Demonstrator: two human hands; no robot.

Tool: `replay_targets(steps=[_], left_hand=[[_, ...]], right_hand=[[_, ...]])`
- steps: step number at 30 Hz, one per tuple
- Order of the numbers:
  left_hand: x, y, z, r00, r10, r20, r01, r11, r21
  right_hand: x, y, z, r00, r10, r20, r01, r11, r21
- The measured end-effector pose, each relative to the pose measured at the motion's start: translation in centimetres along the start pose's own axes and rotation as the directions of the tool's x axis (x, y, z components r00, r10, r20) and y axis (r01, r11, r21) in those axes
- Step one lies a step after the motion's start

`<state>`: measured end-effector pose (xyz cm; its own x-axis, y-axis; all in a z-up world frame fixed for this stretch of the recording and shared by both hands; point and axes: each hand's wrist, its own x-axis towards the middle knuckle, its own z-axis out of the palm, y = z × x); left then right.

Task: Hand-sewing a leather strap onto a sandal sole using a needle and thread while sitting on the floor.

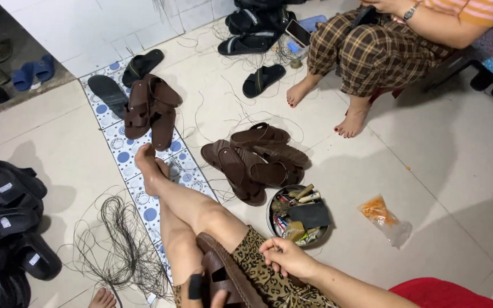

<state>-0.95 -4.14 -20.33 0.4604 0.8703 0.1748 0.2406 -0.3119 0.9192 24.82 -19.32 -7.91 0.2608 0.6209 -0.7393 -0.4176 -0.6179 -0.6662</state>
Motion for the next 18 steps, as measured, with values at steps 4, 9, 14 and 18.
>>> replay_targets(steps=[4, 9, 14, 18], left_hand=[[0.2, -0.4, 1.6, 0.895, 0.447, 0.016, -0.447, 0.894, 0.021], [-1.4, 5.2, -2.2, 0.917, 0.255, 0.306, -0.327, 0.92, 0.214], [-0.7, -7.1, 2.8, 0.889, -0.439, 0.132, 0.451, 0.889, -0.081], [0.0, -1.0, 1.7, 0.903, -0.422, 0.077, 0.42, 0.907, 0.044]], right_hand=[[1.1, 0.0, -0.1, 1.0, -0.016, 0.006, 0.017, 0.996, -0.089], [0.3, 1.2, 1.0, 0.999, -0.032, -0.006, 0.031, 0.993, -0.116], [2.1, 1.5, 0.2, 0.999, -0.03, -0.013, 0.03, 0.999, -0.018], [1.8, 0.1, 0.3, 1.0, -0.017, -0.019, 0.015, 0.997, -0.081]])
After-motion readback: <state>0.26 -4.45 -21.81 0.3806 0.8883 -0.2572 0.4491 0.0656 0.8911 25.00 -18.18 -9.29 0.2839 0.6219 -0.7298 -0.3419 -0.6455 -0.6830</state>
